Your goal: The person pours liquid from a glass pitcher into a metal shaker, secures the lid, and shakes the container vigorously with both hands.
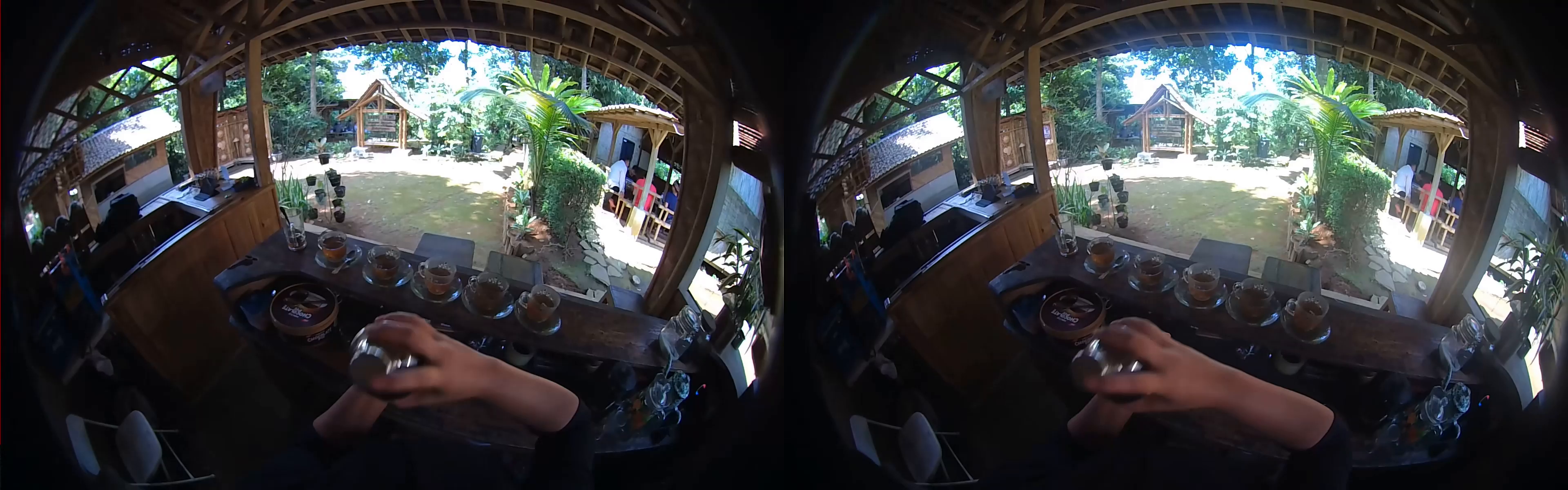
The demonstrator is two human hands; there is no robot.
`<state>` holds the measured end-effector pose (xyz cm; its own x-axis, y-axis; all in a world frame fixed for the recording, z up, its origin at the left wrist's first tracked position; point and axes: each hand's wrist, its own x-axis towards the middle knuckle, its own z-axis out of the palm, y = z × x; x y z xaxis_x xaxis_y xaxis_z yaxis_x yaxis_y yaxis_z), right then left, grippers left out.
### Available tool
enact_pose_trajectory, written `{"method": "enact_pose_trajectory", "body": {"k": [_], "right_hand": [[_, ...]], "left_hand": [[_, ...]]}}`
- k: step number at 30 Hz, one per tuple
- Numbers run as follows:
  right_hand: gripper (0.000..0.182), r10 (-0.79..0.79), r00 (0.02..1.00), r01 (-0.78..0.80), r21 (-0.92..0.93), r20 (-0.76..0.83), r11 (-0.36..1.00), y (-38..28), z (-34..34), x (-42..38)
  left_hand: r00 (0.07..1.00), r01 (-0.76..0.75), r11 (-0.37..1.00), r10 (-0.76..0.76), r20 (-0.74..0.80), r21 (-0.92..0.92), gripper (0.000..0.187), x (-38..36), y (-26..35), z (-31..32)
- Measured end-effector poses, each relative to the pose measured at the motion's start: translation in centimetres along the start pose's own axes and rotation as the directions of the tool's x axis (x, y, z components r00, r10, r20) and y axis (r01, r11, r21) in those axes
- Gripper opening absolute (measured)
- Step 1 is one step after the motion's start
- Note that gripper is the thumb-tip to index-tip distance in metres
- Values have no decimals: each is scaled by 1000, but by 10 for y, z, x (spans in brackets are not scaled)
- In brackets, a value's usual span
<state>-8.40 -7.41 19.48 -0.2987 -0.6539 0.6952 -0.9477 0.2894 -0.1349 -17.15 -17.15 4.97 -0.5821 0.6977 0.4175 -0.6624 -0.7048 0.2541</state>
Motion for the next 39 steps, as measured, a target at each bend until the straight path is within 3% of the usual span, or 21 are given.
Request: {"method": "enact_pose_trajectory", "body": {"k": [2, 3, 5, 8, 10, 11, 14, 16, 19, 21, 22, 24, 25, 27, 28, 29, 30, 31, 33, 36, 39], "right_hand": [[58, -316, 943, 332, -275, 104, 902, -35, -4, 14], [57, -353, 921, 386, -281, 163, 879, -56, -4, 14], [39, -404, 912, 407, -267, 70, 873, -83, -6, 13], [59, -299, 954, 291, -225, -2, 930, -47, -15, -18], [69, -40, 991, 33, -56, -130, 998, -17, -15, -42], [71, 190, 969, -176, 94, -161, 980, -12, -15, -51], [71, -32, 999, 31, -117, -5, 993, -42, -32, -57], [55, -339, 940, 332, -322, 34, 887, -90, -36, -49], [38, -527, 848, 514, -308, 45, 801, -135, -54, -50], [50, -419, 908, 400, -244, -26, 883, -119, -60, -67], [60, -380, 921, 354, -231, -82, 906, -108, -64, -74], [73, -58, 992, 51, -71, -115, 996, -78, -74, -96], [75, 158, 964, -140, 95, -215, 986, -77, -74, -105], [72, 103, 964, -79, 106, -246, 991, -92, -81, -114], [67, -104, 978, 96, -51, -182, 994, -108, -88, -111], [61, -297, 951, 279, -181, -84, 943, -129, -94, -106], [49, -313, 949, 299, -215, -30, 930, -156, -88, -107], [45, -378, 925, 368, -331, 35, 869, -177, -81, -111], [49, -431, 900, 425, -368, 70, 827, -186, -76, -121], [63, -219, 975, 220, -147, 22, 964, -145, -88, -140], [75, 215, 956, -190, 137, -201, 972, -112, -83, -167]], "left_hand": [[994, -94, 876, 105, 3, 473, 29, -3, 6, 27], [963, 232, 968, -243, 117, 100, 35, 3, 28, 66], [927, 107, 965, -184, 326, 240, 41, 5, 25, 78], [956, 281, 949, -290, 49, 141, 41, 8, 8, 61], [961, -276, 901, 251, 117, 334, 34, -8, -37, 45], [960, -280, 906, 268, 82, 317, 33, -17, -47, 56], [955, -292, 921, 297, 18, 258, 32, -20, -71, 95], [942, 335, 941, -333, -33, 50, 37, -3, -42, 78], [935, -23, 902, -134, 329, 431, 40, -3, -55, 119], [941, 120, 930, -218, 260, 347, 40, 4, -66, 106], [855, -517, 762, 443, 268, 390, 40, 11, -119, 111], [353, -888, 211, 882, 313, 409, 39, 9, -182, 124], [485, -839, 391, 852, 197, 378, 39, 0, -189, 131], [718, -671, 701, 695, -23, 240, 39, -16, -197, 145], [809, -562, 816, 576, -115, 136, 39, -23, -196, 149], [989, -144, 990, 144, -37, -4, 38, -20, -173, 131], [946, 324, 944, -321, 49, -61, 38, -17, -149, 114], [922, 227, 962, -262, 284, 151, 38, -12, -151, 112], [933, 125, 968, -190, 306, 219, 38, -12, -164, 122], [963, 259, 964, -254, 86, -50, 33, -17, -197, 80], [982, -9, 840, 109, 152, -543, 25, -20, -239, 21]]}}
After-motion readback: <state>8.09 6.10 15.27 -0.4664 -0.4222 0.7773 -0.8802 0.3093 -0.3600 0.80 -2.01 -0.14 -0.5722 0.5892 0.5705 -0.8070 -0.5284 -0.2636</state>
